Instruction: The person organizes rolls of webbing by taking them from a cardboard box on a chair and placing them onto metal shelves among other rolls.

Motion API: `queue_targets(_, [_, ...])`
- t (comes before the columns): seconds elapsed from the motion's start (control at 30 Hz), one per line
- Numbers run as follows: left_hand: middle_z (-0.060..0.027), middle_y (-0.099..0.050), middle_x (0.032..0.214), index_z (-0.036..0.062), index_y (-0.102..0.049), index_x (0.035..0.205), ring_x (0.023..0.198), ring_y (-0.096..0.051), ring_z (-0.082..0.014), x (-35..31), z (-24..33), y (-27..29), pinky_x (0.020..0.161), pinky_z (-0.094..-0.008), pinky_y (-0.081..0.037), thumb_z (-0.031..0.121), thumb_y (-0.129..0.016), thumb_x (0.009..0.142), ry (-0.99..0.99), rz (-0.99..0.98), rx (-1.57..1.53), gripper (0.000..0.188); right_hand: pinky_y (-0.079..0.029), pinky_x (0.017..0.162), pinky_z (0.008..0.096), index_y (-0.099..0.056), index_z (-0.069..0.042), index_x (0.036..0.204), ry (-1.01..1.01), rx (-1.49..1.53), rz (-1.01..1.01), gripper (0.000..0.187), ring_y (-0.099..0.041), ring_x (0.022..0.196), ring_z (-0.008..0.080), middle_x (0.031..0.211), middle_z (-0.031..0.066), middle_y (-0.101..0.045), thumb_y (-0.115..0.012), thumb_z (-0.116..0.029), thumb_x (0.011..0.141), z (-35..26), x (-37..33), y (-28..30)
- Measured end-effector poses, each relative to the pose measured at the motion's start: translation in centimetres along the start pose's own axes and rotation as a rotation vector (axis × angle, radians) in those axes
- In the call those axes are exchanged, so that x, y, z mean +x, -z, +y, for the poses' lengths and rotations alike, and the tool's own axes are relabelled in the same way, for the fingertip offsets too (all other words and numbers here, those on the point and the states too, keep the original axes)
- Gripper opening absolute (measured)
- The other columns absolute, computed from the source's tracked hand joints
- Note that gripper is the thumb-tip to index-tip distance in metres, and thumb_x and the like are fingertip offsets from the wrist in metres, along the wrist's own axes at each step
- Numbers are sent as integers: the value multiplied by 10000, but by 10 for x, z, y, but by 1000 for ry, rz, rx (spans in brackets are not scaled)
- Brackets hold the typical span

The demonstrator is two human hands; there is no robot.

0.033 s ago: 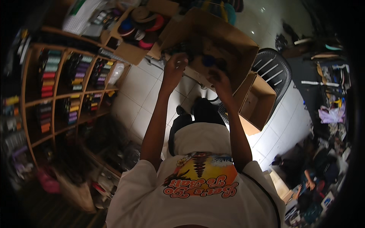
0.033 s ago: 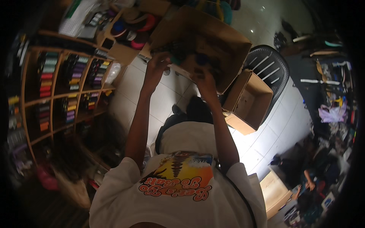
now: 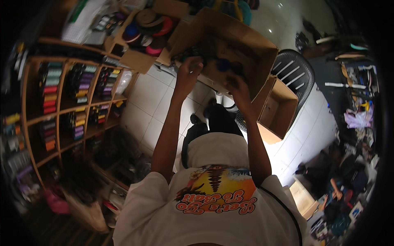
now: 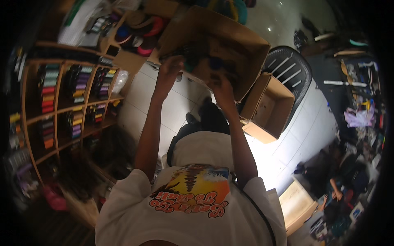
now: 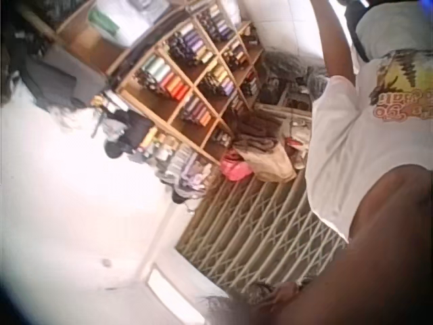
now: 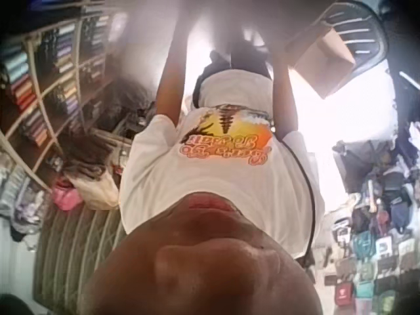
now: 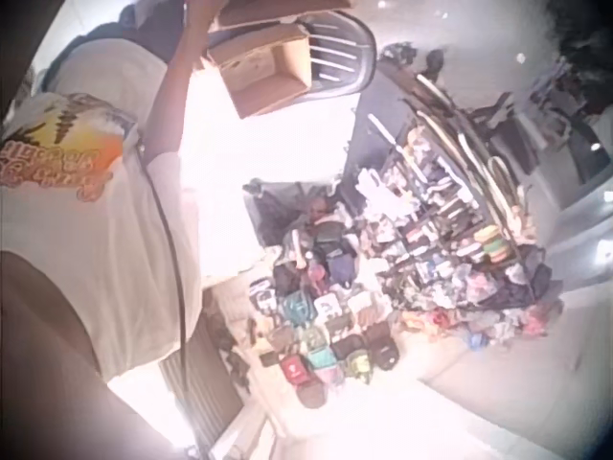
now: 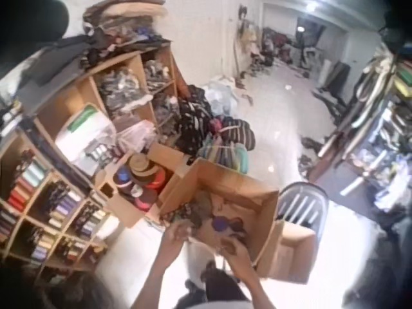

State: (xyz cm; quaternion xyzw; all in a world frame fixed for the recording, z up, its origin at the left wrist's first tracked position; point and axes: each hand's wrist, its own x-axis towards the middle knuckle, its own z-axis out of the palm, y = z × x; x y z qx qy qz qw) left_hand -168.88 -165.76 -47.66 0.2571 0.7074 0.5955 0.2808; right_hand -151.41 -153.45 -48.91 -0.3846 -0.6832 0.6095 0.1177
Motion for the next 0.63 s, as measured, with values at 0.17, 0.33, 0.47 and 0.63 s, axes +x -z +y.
queue_targets(0.17, [-106, -661, 1041, -3, -598, 1137, 996, -617, -173, 90, -48, -26, 886, -290, -456, 173, -632, 883, 174, -81, -49, 310, -458, 915, 347, -601, 6, 1175, -134, 20, 165, 388, -622, 1063, 275, 1104, 181, -658, -636, -162, 828, 40, 63, 20])
queue_targets(0.33, [-162, -668, 1036, -13, -582, 1132, 1009, -638, -237, 149, -127, -53, 862, -330, -480, 191, -669, 850, 268, -199, 79, 359, -465, 918, 369, -609, 8, 1157, -316, -11, 208, 362, -615, 1084, 318, 1115, 183, -656, -609, -167, 840, 90, 121, 25])
queue_targets(0.47, [-127, -651, 1074, 5, -580, 1159, 1014, -619, -221, 187, -180, -87, 904, -356, -466, 235, -690, 848, 211, -379, 242, 403, -449, 904, 375, -568, -18, 1208, -344, -200, 228, 452, -598, 1055, 284, 1134, 184, -624, -635, -263, 834, 166, 170, 9])
queue_targets(0.63, [-184, -569, 1256, 49, -549, 1225, 1167, -556, -275, 222, -259, -138, 988, -423, -414, 304, -719, 802, 198, -849, 948, 522, -374, 1047, 426, -447, -108, 1374, -524, -181, 202, 641, -487, 1242, 361, 1320, 248, -509, -637, -413, 844, 269, 233, -20])
